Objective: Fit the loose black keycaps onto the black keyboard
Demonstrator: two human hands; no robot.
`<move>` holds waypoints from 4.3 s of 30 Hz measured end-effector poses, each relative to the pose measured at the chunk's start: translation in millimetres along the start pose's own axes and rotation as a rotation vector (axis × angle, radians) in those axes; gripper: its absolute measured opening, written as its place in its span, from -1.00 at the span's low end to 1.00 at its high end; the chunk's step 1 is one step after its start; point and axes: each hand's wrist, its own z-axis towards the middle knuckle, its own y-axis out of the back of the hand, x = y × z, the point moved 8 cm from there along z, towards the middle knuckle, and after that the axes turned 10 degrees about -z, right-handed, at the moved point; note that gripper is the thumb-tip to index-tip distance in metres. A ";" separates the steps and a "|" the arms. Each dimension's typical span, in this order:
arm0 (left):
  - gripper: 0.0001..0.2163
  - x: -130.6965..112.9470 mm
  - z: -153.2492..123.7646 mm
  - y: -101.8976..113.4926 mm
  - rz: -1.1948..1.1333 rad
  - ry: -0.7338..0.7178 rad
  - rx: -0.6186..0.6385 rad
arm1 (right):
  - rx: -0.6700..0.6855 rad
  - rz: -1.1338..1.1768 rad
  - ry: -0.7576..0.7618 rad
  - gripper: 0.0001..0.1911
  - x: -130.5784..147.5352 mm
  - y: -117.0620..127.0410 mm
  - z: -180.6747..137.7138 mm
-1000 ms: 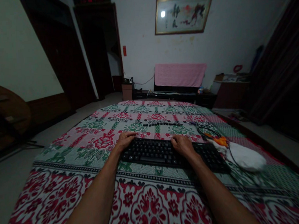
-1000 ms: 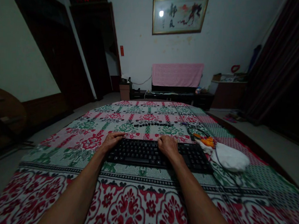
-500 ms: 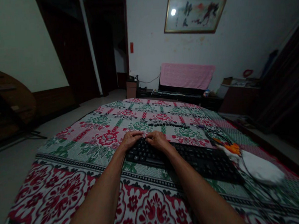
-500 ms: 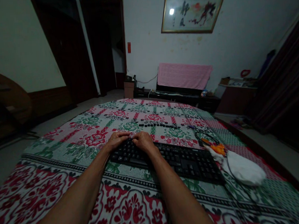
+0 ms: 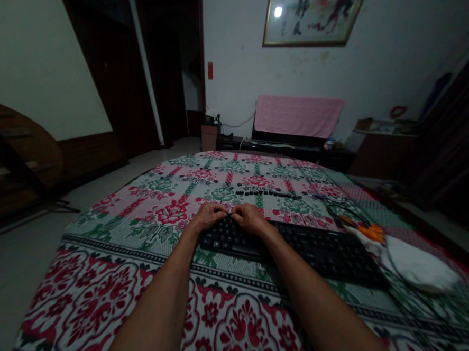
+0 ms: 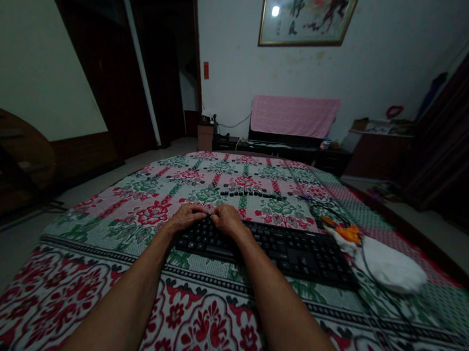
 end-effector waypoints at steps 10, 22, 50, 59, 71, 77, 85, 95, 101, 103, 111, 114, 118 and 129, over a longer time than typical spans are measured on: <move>-0.79 -0.1 2.1 -1.6 0.005 -0.059 0.011 | -0.028 -0.048 -0.007 -0.80 1.0 0.4 -0.7; -0.78 1.1 2.0 0.3 0.009 -0.030 0.019 | -0.018 -0.009 0.013 -0.79 -0.9 1.1 1.2; -0.76 6.7 1.1 2.0 -0.049 0.062 -0.017 | 0.032 0.053 0.021 -0.82 -2.5 -0.7 5.6; -0.73 12.8 -0.8 2.2 -0.093 0.124 0.024 | 0.081 0.128 0.055 -0.82 -8.2 -6.3 7.3; -0.75 8.4 -3.0 1.4 -0.108 0.138 0.038 | 0.073 0.100 0.052 -0.81 -4.8 -4.4 5.8; -0.74 9.8 -1.2 2.1 -0.087 0.131 0.030 | 0.018 0.106 0.054 -0.81 -3.4 -2.6 3.4; -0.72 14.2 2.2 1.9 -0.034 0.080 0.059 | 0.037 0.102 0.042 -0.81 -5.7 -3.3 7.7; -0.75 13.6 2.6 3.6 0.000 0.078 0.034 | 0.085 0.128 0.070 -0.82 -5.1 -2.6 7.9; -0.75 10.6 1.7 2.1 -0.033 0.086 0.043 | 0.079 0.104 0.099 -0.80 -5.2 -4.9 8.6; -0.74 10.7 0.7 1.6 -0.048 0.107 0.045 | 0.057 0.104 0.110 -0.80 -5.2 -4.6 7.9; -0.76 6.3 -1.3 0.9 -0.099 0.115 0.032 | 0.006 0.096 0.109 -0.82 -2.7 -1.7 3.3; -0.76 7.7 -1.3 1.2 -0.103 0.131 0.023 | 0.008 0.099 0.093 -0.81 -2.0 -1.2 3.1; -0.75 9.3 -2.0 0.6 -0.117 0.153 0.027 | 0.063 0.105 -0.027 -0.81 -7.3 -2.7 6.8; -0.78 12.5 3.7 2.6 -0.052 0.092 0.022 | 0.217 -0.035 -0.110 -0.87 -5.5 -2.4 22.7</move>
